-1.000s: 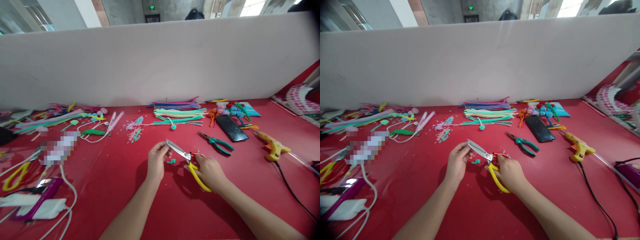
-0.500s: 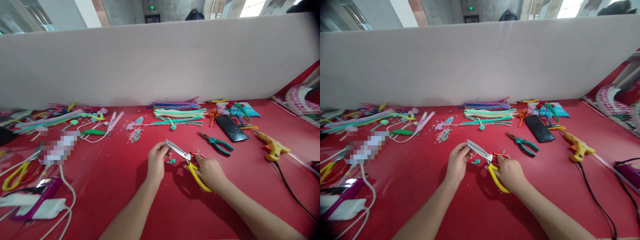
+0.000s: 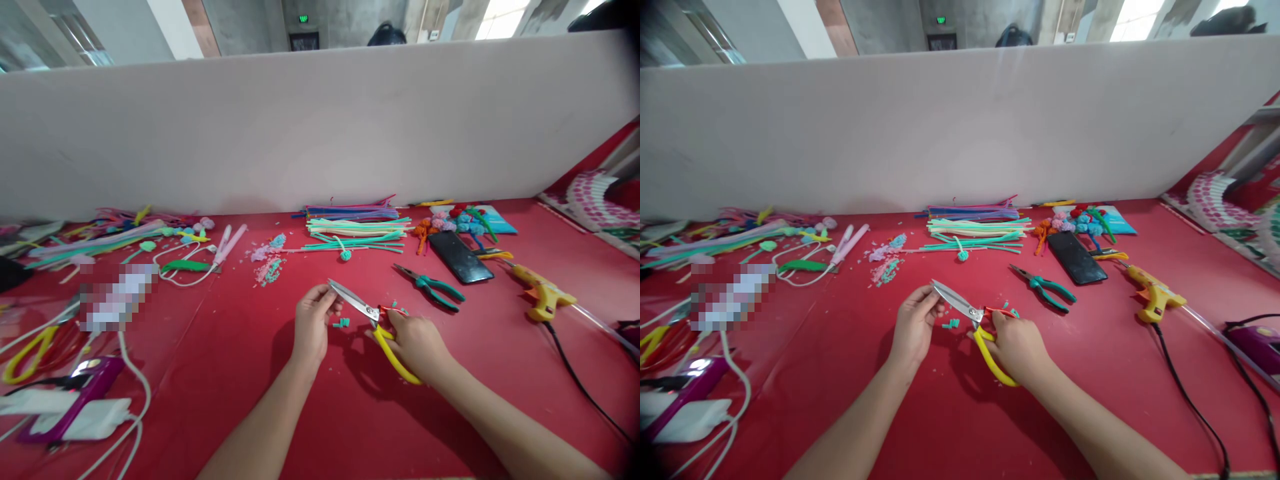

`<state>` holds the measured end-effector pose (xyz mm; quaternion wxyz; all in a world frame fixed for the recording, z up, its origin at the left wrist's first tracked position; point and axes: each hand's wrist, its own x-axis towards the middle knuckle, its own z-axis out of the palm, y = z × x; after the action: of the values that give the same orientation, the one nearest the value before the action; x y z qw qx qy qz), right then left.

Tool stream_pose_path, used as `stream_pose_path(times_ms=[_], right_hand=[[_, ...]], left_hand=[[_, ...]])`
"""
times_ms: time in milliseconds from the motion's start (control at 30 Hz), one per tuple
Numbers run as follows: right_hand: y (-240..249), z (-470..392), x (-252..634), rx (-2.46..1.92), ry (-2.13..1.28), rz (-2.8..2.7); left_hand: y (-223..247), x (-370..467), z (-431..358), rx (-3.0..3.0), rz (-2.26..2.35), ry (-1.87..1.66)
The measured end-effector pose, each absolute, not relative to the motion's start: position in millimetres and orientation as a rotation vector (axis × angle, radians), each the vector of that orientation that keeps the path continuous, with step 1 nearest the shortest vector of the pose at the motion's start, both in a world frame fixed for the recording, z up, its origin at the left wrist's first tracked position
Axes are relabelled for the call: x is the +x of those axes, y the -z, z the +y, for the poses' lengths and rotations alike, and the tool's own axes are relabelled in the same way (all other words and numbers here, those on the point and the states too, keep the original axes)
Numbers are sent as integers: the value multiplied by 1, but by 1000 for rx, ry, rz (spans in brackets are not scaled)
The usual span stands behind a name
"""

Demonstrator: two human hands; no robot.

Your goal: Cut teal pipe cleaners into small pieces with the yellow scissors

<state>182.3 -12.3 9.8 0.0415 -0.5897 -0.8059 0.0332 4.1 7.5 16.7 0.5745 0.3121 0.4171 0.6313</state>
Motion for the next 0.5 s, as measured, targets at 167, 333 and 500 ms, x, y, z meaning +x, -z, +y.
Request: stream_pose_path(times_ms=[167,333,500], right_hand=[[-11,-13,183,-1825,-105,-2466],[-10,-12,184,-1851,-113,-2446],[-8,-11,185,-1860,-130,-2416]], left_hand=[[-18,5,7,743,976,-1485],[-18,5,6,755,987,-1482],[-18,5,6,759,1012,-1490]])
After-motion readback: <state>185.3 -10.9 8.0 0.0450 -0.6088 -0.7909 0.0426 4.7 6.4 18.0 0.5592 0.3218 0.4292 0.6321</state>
